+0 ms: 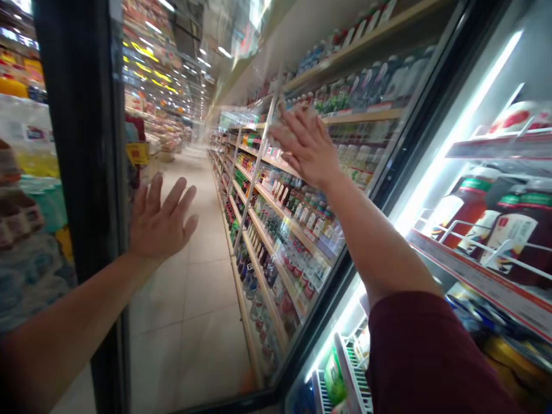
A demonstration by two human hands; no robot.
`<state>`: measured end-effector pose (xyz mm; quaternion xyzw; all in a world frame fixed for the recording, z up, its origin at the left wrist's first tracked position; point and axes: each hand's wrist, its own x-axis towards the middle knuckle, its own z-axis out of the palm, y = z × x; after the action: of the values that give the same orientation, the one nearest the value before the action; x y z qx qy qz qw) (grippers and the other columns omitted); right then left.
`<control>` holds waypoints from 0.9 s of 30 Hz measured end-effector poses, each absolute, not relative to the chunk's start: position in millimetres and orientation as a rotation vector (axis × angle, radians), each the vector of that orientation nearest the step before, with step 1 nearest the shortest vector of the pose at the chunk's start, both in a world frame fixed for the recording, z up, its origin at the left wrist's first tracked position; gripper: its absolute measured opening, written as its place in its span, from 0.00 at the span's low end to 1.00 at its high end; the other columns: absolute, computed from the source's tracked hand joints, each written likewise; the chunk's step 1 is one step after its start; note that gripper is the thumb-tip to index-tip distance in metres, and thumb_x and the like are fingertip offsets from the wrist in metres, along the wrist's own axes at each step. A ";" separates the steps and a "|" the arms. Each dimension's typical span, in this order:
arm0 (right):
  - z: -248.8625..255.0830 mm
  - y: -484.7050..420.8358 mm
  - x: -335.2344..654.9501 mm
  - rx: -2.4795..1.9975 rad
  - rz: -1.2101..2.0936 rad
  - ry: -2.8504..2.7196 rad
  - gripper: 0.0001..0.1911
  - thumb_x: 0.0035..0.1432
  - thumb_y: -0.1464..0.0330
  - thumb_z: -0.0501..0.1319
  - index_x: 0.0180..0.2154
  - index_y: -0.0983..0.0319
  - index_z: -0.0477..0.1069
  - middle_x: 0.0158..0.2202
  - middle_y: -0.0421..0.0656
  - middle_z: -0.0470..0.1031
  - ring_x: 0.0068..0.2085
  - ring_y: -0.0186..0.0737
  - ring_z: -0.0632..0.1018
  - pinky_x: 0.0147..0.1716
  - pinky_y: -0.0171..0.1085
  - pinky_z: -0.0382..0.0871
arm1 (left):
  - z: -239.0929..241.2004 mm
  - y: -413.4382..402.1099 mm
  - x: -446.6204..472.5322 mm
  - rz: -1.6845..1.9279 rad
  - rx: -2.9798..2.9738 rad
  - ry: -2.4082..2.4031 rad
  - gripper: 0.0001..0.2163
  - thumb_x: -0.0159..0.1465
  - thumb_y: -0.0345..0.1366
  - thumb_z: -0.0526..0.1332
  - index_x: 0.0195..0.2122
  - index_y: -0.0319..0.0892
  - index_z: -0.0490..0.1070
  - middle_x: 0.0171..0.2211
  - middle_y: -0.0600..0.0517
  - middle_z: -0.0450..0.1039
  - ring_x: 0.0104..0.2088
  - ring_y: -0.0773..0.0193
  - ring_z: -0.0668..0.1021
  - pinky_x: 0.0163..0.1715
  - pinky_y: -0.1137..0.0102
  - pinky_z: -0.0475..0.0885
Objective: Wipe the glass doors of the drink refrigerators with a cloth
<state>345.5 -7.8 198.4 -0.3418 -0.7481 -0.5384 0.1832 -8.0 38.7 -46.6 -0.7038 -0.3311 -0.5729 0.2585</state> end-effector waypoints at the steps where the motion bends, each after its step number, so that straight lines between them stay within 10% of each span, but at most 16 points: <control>1: 197.0 -7.0 344.4 -0.972 -1.507 -2.040 0.37 0.79 0.43 0.41 0.77 0.51 0.60 0.81 0.43 0.55 0.82 0.57 0.53 0.79 0.66 0.48 | -46.2 38.2 -7.5 -1.560 -1.919 -0.920 0.32 0.76 0.48 0.59 0.80 0.62 0.57 0.78 0.59 0.54 0.81 0.47 0.48 0.81 0.42 0.40; 27: 110.9 -0.8 294.0 -0.833 -1.400 -2.219 0.31 0.78 0.52 0.51 0.77 0.42 0.58 0.80 0.34 0.56 0.82 0.57 0.53 0.78 0.70 0.50 | -41.4 43.8 -3.8 -1.544 -2.012 -1.020 0.32 0.77 0.59 0.50 0.76 0.49 0.65 0.79 0.55 0.55 0.82 0.51 0.44 0.81 0.47 0.29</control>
<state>294.0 -0.8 110.9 -0.2970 -0.7910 -0.4988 0.1931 -3.8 43.8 -41.4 -0.7208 -0.3653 -0.5531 0.2027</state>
